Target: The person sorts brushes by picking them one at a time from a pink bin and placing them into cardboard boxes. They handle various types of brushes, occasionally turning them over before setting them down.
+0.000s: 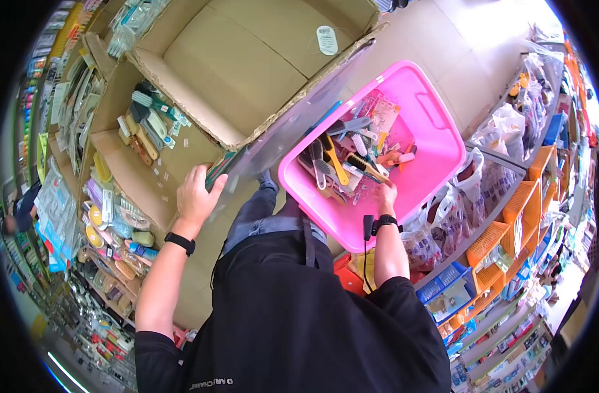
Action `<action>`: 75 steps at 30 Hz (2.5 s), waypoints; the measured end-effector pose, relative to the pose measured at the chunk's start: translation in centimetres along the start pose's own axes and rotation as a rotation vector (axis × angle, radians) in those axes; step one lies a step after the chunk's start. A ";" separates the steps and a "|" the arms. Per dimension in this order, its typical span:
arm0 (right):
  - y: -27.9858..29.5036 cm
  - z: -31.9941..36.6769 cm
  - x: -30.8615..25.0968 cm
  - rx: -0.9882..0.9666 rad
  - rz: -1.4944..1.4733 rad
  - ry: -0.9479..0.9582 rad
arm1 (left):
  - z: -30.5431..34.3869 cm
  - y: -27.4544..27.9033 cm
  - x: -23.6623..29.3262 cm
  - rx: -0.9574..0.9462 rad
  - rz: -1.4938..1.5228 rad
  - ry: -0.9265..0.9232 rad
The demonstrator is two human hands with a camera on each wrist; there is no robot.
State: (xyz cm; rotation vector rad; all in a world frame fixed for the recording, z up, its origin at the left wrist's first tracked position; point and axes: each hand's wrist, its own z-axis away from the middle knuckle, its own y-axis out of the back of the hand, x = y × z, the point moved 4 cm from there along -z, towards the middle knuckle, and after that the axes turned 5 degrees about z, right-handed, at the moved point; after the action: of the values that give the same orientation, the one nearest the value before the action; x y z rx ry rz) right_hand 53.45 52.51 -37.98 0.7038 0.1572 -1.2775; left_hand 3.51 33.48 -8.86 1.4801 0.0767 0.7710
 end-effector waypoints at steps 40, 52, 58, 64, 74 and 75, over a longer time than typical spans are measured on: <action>-8.6 35.1 -15.4 -1.068 -0.164 0.413 | 0.7 2.8 1.5 0.097 0.753 0.005; -22.2 45.1 -16.1 -1.133 0.372 0.546 | 2.4 5.0 -3.0 -0.260 1.500 0.327; -23.7 47.3 -15.8 -1.164 0.518 0.652 | -2.8 5.0 -15.7 -0.113 1.029 0.404; -22.4 47.6 -15.4 -1.074 0.500 0.621 | -7.0 2.2 -26.7 -0.032 0.930 0.633; -18.5 45.9 -14.4 -0.956 0.351 0.541 | -10.8 1.9 -32.7 0.164 0.793 0.815; -18.4 45.6 -14.3 -0.949 0.337 0.539 | -11.1 1.9 -33.2 0.180 0.744 0.803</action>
State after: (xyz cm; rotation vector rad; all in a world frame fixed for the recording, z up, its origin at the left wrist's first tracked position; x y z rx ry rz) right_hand 20.05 36.54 -2.63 0.2040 0.9721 -0.5446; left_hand -28.14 26.10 -22.03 1.2695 0.2096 1.9796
